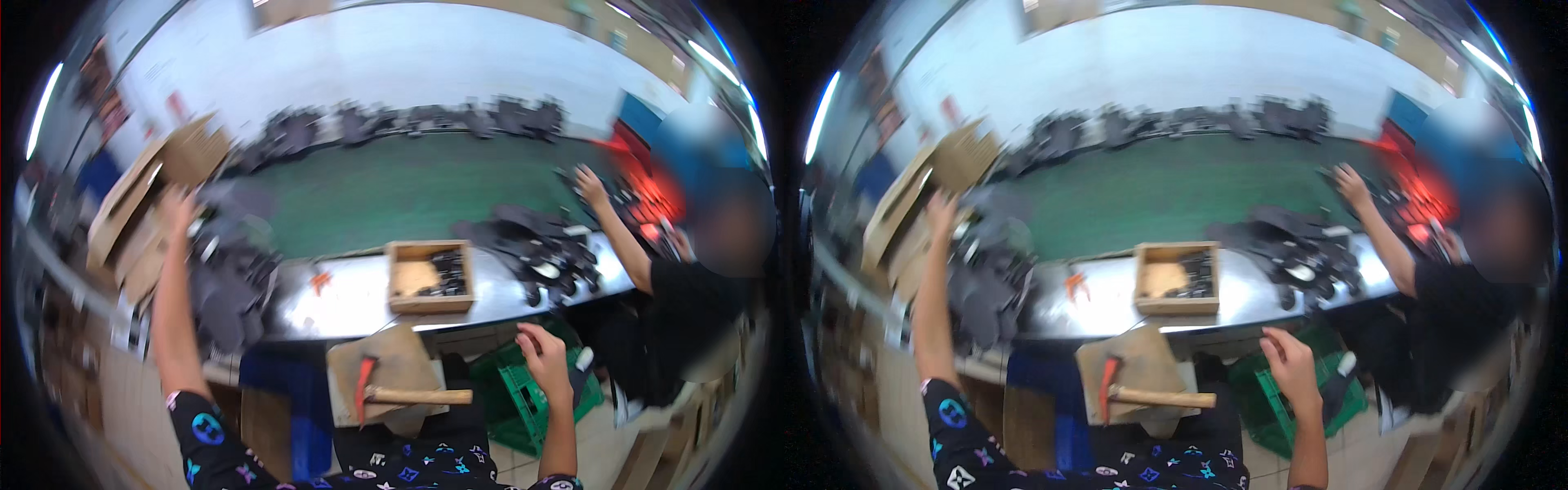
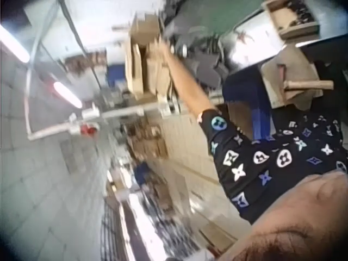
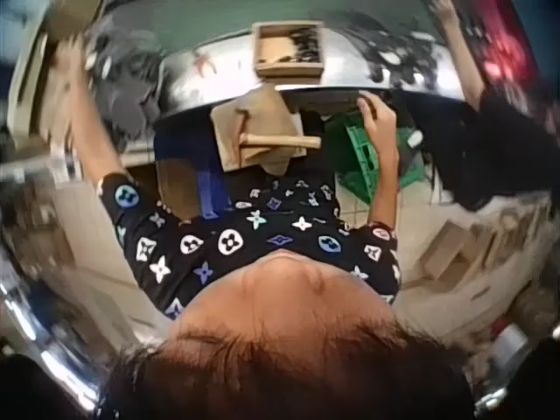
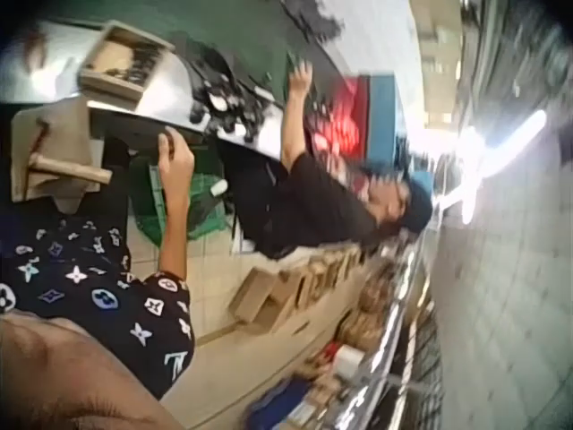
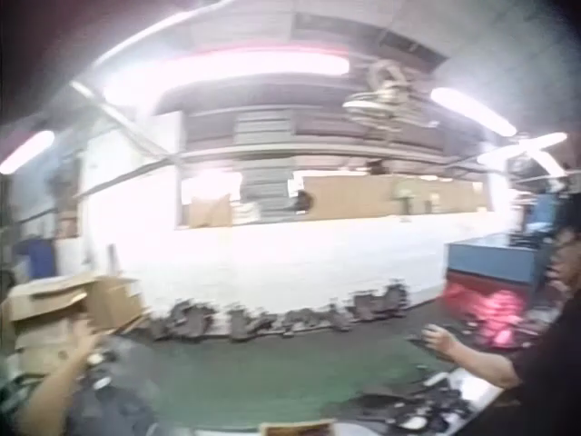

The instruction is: Assemble shoe components by hammering and fitting pieces together.

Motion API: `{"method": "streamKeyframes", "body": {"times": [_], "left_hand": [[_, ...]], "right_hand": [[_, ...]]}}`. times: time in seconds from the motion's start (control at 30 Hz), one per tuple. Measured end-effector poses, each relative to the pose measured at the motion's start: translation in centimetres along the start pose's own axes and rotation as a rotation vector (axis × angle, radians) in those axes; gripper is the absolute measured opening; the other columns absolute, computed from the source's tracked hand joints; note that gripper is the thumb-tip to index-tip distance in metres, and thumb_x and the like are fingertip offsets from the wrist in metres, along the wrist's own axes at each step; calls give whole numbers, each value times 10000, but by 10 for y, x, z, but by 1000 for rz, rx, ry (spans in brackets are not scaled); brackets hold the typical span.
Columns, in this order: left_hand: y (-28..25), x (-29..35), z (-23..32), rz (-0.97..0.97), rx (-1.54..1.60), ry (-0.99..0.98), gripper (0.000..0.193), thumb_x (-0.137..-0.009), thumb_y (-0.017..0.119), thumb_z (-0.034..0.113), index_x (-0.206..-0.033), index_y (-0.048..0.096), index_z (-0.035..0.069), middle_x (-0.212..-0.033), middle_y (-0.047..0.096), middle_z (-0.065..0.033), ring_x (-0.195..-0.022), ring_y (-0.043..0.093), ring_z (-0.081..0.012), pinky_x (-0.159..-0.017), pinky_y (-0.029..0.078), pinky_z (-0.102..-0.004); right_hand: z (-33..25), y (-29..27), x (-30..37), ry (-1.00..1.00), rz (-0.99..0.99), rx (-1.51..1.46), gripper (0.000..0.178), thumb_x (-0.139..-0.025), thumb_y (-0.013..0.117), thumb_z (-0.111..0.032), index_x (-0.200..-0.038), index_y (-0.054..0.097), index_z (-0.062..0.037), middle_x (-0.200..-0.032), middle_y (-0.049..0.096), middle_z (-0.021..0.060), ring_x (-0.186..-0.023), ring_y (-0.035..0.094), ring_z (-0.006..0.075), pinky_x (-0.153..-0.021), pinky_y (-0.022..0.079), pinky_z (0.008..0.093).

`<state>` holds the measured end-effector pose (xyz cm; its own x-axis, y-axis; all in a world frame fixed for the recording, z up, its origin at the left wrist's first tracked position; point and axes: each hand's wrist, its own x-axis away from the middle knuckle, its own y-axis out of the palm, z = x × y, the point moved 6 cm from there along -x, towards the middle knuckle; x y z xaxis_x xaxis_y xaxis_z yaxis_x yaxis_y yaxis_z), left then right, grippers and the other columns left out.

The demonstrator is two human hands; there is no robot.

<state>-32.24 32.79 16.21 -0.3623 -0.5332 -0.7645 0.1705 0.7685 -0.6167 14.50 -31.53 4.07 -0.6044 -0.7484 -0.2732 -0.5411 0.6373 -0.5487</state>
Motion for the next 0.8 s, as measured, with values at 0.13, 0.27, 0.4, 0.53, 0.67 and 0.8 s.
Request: {"method": "streamKeyframes", "body": {"times": [0.13,0.27,0.4,0.53,0.67,0.8], "left_hand": [[-44,-23,-153,149,-288,-592,576,-906,590,281,-1385,462,-12,-1422,466,-284,-1256,516,-435,-1043,404,-534],[-10,23,93,-45,459,-62,557,-915,566,125,-1439,417,7,-1576,298,-220,-1473,245,-392,-1180,184,-560],[-171,66,270,-287,634,194,504,-897,619,138,-1373,491,36,-1586,308,-176,-1489,241,-347,-1192,98,-560],[-242,112,316,-423,738,359,464,-885,644,154,-1327,534,67,-1590,303,-172,-1494,240,-331,-1189,59,-577],[-268,139,310,-476,830,351,325,-902,642,171,-1210,627,69,-1571,337,-184,-1491,244,-341,-1179,46,-589],[-275,148,304,-456,918,309,302,-912,638,174,-1194,637,66,-1560,354,-190,-1484,261,-345,-1176,71,-590]], "right_hand": [[37,-14,-31,14,271,121,353,-923,669,-250,-1170,613,-4,-1033,647,155,-761,651,326,-680,516,405],[59,-17,-92,-24,401,569,677,-876,701,-340,-1407,420,-29,-1316,478,213,-1081,585,420,-825,535,463],[80,-33,-168,64,372,658,578,-850,727,-307,-1339,534,-65,-1338,482,208,-1148,553,427,-936,483,479],[104,-4,-226,-59,80,943,342,-865,695,-299,-1113,691,-64,-1116,607,170,-1101,595,390,-894,498,479],[111,12,-239,8,22,801,215,-872,662,-224,-951,718,-32,-1014,658,166,-1013,654,388,-806,519,502],[101,-7,-239,-87,170,550,219,-851,634,-168,-890,688,41,-844,680,234,-870,688,396,-766,541,477]]}}
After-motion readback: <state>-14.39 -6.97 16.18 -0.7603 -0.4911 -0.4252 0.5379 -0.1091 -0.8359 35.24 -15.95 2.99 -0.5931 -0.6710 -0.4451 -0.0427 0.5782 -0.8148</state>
